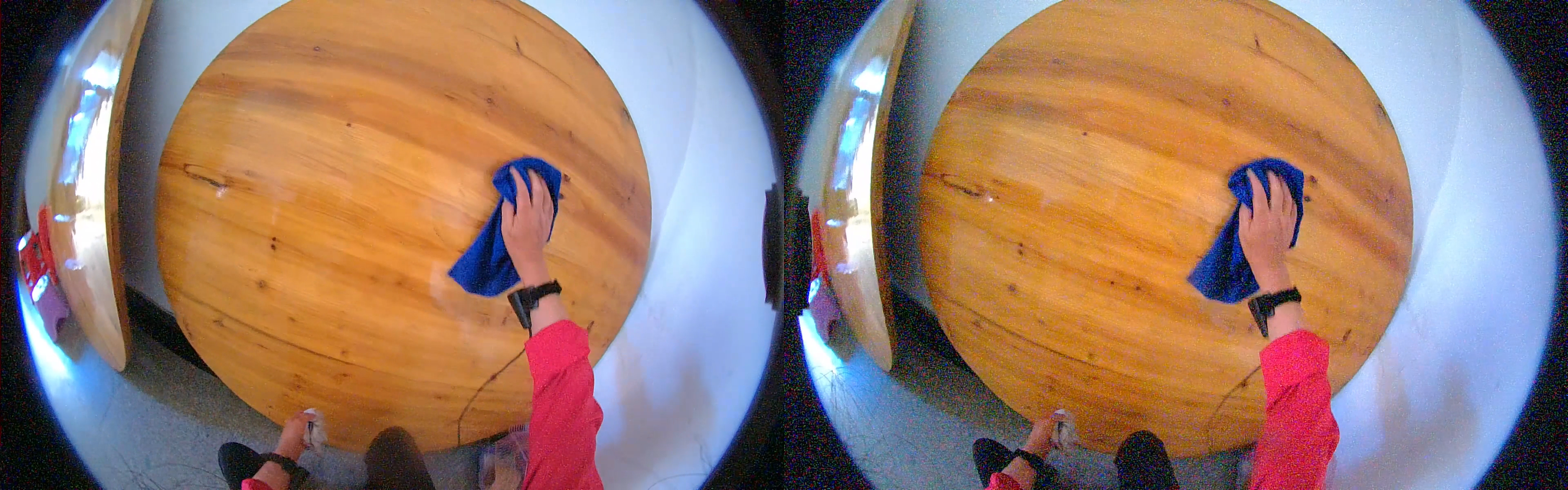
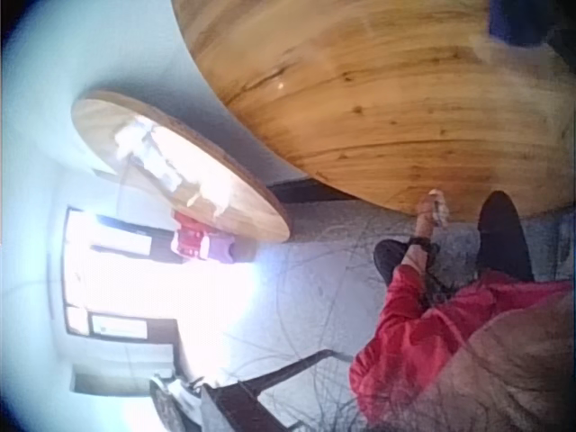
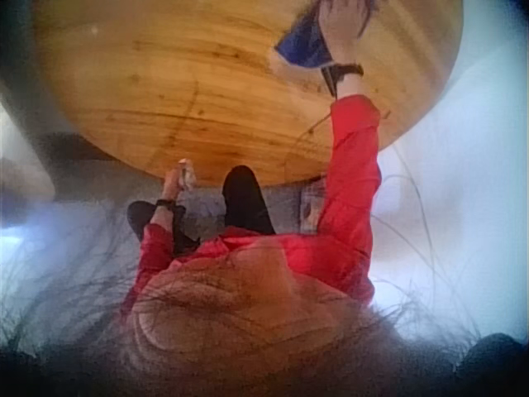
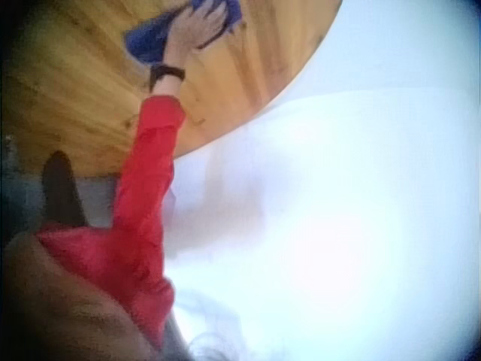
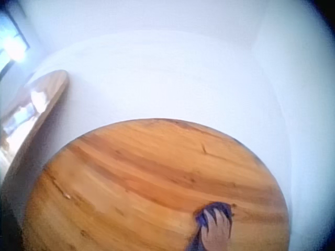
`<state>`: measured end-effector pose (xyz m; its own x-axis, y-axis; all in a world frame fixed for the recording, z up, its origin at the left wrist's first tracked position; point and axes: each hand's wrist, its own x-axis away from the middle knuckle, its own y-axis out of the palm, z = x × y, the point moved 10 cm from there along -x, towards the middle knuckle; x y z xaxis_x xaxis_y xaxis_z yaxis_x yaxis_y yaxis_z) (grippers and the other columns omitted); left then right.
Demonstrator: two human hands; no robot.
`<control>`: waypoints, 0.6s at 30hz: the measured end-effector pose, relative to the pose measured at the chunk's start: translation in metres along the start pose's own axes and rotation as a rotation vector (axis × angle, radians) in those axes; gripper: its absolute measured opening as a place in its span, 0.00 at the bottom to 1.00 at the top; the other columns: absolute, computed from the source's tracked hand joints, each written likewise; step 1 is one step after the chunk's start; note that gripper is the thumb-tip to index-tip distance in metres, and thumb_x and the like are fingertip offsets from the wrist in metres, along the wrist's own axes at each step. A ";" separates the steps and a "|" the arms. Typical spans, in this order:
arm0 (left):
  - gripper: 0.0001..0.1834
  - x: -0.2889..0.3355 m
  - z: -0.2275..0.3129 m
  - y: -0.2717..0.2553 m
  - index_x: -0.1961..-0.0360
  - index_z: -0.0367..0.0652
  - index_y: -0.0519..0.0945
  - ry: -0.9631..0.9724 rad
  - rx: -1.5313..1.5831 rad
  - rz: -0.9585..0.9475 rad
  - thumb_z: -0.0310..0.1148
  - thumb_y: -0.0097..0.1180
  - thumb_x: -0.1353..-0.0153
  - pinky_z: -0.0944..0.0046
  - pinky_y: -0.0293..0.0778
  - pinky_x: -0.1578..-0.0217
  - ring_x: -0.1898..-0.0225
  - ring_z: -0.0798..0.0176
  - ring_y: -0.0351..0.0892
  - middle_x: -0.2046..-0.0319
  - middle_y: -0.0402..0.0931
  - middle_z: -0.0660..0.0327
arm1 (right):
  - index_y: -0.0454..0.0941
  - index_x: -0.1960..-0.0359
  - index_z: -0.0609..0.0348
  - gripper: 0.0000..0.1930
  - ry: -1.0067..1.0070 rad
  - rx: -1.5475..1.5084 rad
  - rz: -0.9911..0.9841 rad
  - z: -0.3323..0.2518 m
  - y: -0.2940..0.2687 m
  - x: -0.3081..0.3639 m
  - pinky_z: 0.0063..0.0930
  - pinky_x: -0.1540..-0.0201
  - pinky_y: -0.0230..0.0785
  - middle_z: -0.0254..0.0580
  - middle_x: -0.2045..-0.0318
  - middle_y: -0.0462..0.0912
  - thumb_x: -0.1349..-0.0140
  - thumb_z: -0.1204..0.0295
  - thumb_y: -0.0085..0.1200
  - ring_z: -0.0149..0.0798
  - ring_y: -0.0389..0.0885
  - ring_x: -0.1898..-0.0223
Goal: Cleaning a large round wooden table with blue and white rags.
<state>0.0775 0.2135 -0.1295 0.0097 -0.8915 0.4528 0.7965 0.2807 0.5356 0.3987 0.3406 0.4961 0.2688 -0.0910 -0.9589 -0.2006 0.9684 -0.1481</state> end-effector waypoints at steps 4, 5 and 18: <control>0.17 0.009 0.003 0.013 0.53 0.38 0.75 -0.025 -0.022 -0.112 0.34 0.52 0.41 0.61 0.76 0.71 0.70 0.60 0.80 0.69 0.78 0.60 | 0.70 0.40 0.46 0.27 -0.051 0.015 0.071 0.009 -0.003 -0.029 0.47 0.38 0.59 0.46 0.42 0.70 0.45 0.71 0.54 0.51 0.67 0.40; 0.16 0.010 0.004 0.007 0.53 0.39 0.76 -0.012 -0.044 -0.033 0.34 0.51 0.41 0.61 0.75 0.72 0.71 0.61 0.80 0.69 0.78 0.61 | 0.70 0.40 0.46 0.27 -0.058 0.022 0.071 0.013 -0.002 -0.030 0.46 0.38 0.59 0.47 0.42 0.70 0.44 0.70 0.54 0.51 0.67 0.40; 0.12 0.021 0.017 0.024 0.61 0.41 0.77 -0.004 -0.183 0.091 0.34 0.55 0.45 0.61 0.73 0.74 0.73 0.60 0.77 0.72 0.76 0.62 | 0.63 0.36 0.57 0.26 0.364 0.216 0.038 0.170 -0.032 0.095 0.49 0.35 0.54 0.56 0.39 0.65 0.36 0.66 0.50 0.58 0.62 0.38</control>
<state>0.0867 0.2079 -0.0946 0.0843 -0.8640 0.4963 0.8891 0.2901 0.3541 0.5910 0.3407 0.4505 -0.0931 -0.0929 -0.9913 0.0081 0.9955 -0.0941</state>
